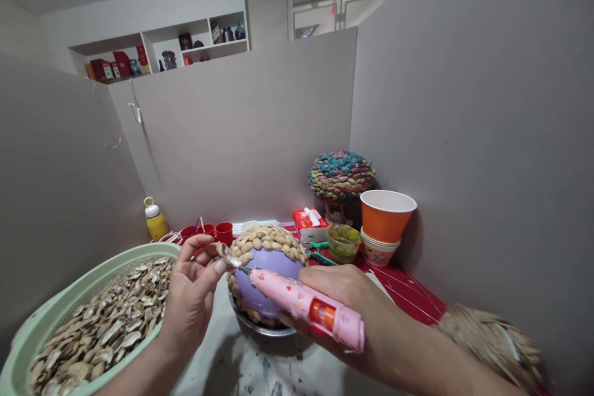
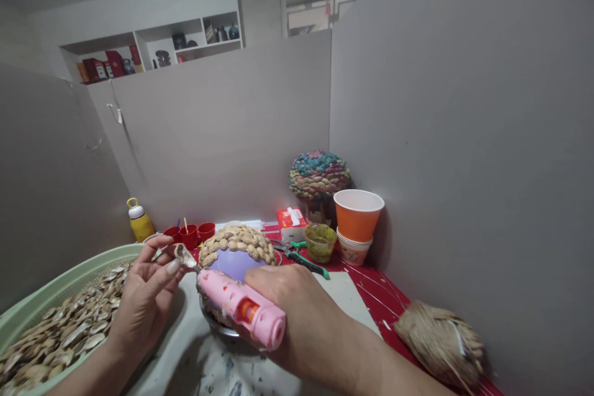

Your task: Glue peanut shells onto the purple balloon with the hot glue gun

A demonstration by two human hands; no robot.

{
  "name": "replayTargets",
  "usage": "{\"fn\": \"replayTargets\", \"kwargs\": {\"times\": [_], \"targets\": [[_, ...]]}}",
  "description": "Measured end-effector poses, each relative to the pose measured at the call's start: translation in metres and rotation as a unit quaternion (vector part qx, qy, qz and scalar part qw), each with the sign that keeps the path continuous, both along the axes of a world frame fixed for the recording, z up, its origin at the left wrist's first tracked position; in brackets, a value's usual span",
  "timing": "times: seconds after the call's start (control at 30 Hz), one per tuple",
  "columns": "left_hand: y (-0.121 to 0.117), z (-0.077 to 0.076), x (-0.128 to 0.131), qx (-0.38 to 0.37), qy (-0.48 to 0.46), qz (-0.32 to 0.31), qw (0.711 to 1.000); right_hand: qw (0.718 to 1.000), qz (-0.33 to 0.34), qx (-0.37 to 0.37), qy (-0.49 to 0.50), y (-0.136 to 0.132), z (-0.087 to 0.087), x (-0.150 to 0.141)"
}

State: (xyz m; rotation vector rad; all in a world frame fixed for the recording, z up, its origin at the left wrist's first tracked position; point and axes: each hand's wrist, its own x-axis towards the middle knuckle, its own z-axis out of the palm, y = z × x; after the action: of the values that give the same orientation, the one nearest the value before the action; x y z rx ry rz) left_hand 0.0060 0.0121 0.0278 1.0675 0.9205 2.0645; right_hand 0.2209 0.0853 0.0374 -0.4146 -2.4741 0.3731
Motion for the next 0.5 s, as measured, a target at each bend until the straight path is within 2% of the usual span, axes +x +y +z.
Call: {"fn": "replayTargets", "kwargs": {"times": [0.13,0.23,0.37,0.5], "targets": [[-0.004,0.004,-0.001,-0.007,-0.012,-0.004,1.000,0.998,0.011,0.057,-0.014,0.001,0.001,0.000],[-0.011,0.009,0.001,-0.006,-0.018,-0.005,1.000,0.997,0.015,0.063,0.038,0.003,0.002,0.002],[-0.021,0.017,0.003,0.006,-0.008,0.005,1.000,0.987,-0.049,0.016,0.149,0.007,0.005,0.004],[-0.022,0.018,0.003,0.007,0.028,0.025,0.999,0.964,-0.084,-0.087,0.235,0.021,0.004,0.001]]}}
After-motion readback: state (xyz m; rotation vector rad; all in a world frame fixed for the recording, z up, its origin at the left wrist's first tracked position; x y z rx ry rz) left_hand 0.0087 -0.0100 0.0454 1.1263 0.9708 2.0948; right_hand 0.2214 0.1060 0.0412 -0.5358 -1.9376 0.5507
